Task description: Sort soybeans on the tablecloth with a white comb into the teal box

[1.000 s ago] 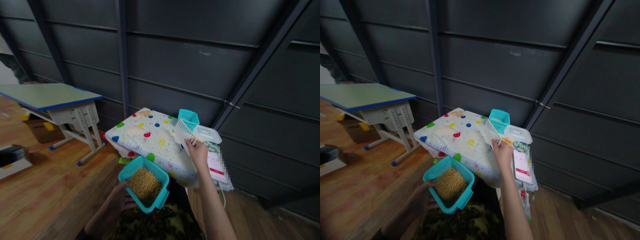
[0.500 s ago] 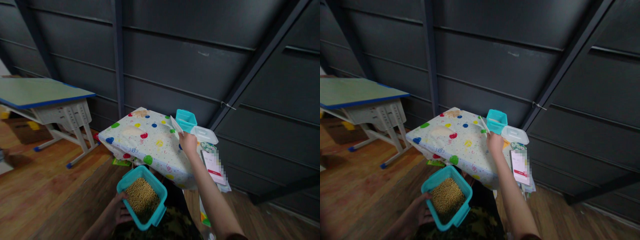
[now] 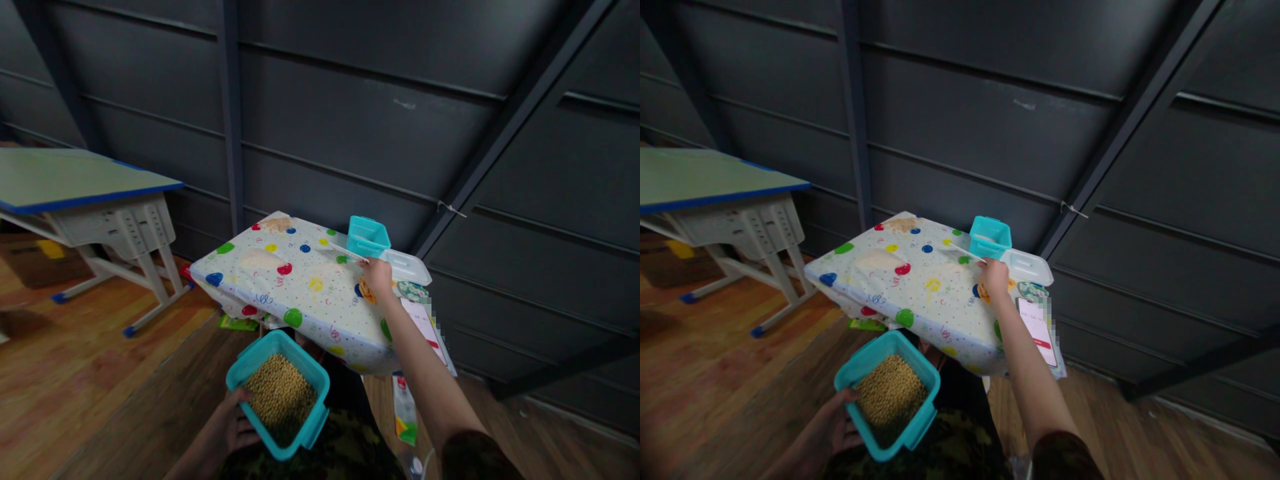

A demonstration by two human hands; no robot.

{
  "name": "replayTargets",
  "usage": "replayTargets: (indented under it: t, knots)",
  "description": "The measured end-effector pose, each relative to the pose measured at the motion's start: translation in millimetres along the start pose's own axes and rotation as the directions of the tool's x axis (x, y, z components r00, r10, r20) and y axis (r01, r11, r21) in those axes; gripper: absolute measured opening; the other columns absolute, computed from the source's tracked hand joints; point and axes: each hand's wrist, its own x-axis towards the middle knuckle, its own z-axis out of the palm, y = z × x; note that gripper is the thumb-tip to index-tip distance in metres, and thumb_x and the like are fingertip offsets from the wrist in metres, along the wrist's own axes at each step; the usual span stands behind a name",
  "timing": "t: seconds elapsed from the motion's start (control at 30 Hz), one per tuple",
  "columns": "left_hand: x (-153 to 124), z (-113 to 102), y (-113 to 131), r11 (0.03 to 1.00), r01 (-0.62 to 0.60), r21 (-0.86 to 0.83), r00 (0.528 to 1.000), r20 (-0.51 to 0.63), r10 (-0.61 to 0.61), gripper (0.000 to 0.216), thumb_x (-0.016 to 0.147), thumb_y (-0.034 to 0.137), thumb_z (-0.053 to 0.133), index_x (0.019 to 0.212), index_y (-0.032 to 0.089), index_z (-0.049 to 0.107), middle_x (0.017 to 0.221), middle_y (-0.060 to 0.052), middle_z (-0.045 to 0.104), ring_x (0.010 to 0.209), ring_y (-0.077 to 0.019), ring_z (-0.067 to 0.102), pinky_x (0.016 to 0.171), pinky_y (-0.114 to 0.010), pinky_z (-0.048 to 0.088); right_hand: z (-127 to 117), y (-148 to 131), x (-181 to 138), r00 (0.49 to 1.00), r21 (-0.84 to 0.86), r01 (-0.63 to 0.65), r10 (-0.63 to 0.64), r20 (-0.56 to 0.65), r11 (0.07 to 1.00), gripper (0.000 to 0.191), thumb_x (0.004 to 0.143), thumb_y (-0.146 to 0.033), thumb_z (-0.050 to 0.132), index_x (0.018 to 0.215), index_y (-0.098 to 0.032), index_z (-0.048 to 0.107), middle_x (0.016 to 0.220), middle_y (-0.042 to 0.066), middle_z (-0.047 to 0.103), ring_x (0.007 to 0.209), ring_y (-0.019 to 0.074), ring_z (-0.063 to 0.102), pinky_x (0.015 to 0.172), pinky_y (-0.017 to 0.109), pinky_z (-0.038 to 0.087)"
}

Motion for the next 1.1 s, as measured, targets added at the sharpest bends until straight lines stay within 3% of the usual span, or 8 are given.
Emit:
replayTargets:
  t: [0.13,0.23,0.47,0.63,0.8,0.93,1.1]
  knots:
    - [-3.8,2.5,-0.9,0.999,-0.024,0.032,1.0,-0.004,0.024,0.056,0.09,0.036,0.069,0.14,0.018,0.053,0.092,-0.013,0.082,0.084,-0.035,0.082,0.084,-0.047,0.063,6.7,17.6,16.1,0.999,0.082,-0.05,0.05,0.004,0.995,0.037,0.103,-0.035,0.061,0.117,-0.009,0.084,0.106,0.019,0.084,0.094,0.0271,0.077,0.078,0.029,0.05]
    - [-8.2,4.9,-0.2,1.0,-0.02,0.021,1.0,-0.001,0.02,0.057,0.089,0.035,0.071,0.14,0.017,0.054,0.097,-0.015,0.084,0.088,-0.0359,0.082,0.088,-0.049,0.063,9.2,28.2,23.7,0.996,0.102,-0.087,0.085,0.023,0.991,0.034,0.1,-0.036,0.067,0.109,-0.009,0.086,0.102,0.018,0.084,0.09,0.0261,0.077,0.075,0.028,0.05]
    - [-14.2,6.8,2.5,0.999,-0.031,0.037,1.0,0.006,0.03,0.056,0.092,0.034,0.067,0.142,0.015,0.051,0.091,-0.013,0.083,0.09,-0.0368,0.082,0.082,-0.046,0.064,6.0,35.6,29.4,0.998,0.171,-0.023,0.014,0.055,0.985,0.021,0.092,-0.025,0.077,0.106,-0.014,0.087,0.105,0.013,0.085,0.097,0.0263,0.079,0.082,0.027,0.055]
    - [-7.8,-1.2,3.1,1.0,0.019,-0.001,0.998,0.06,-0.019,0.061,0.093,0.032,0.068,0.148,0.017,0.046,0.101,-0.015,0.084,0.093,-0.0367,0.083,0.084,-0.046,0.064,6.5,36.1,28.5,1.0,0.204,0.002,-0.007,0.026,0.979,0.025,0.098,-0.023,0.069,0.114,-0.013,0.085,0.117,0.015,0.083,0.107,0.0272,0.079,0.091,0.029,0.055]
    - [-4.3,-7.9,1.4,0.999,0.023,-0.035,0.993,0.117,-0.018,0.071,0.093,0.034,0.069,0.154,0.016,0.038,0.098,-0.015,0.085,0.091,-0.036,0.084,0.082,-0.044,0.064,14.2,36.2,24.1,0.999,0.216,0.014,-0.021,0.033,0.976,0.035,0.095,-0.006,0.061,0.116,-0.017,0.086,0.115,0.01,0.084,0.109,0.0233,0.079,0.094,0.025,0.054]
    - [-4.5,-8.0,-0.4,0.999,0.025,-0.029,0.996,0.085,-0.023,0.073,0.091,0.035,0.071,0.154,0.017,0.039,0.104,-0.016,0.086,0.096,-0.0368,0.084,0.089,-0.046,0.064,13.4,37.9,20.3,0.996,0.207,0.044,-0.06,0.068,0.977,0.043,0.09,0.001,0.059,0.118,-0.018,0.086,0.114,0.009,0.084,0.107,0.023,0.08,0.092,0.024,0.054]
    - [-7.2,-5.8,0.6,0.999,0.01,-0.035,0.997,0.078,-0.007,0.083,0.084,0.037,0.079,0.155,0.014,0.043,0.122,-0.023,0.082,0.107,-0.0399,0.082,0.101,-0.053,0.062,4.3,43.9,22.3,0.989,0.251,0.075,-0.104,0.104,0.965,0.031,0.09,-0.008,0.064,0.108,-0.017,0.088,0.106,0.008,0.086,0.1,0.0258,0.081,0.086,0.026,0.058]
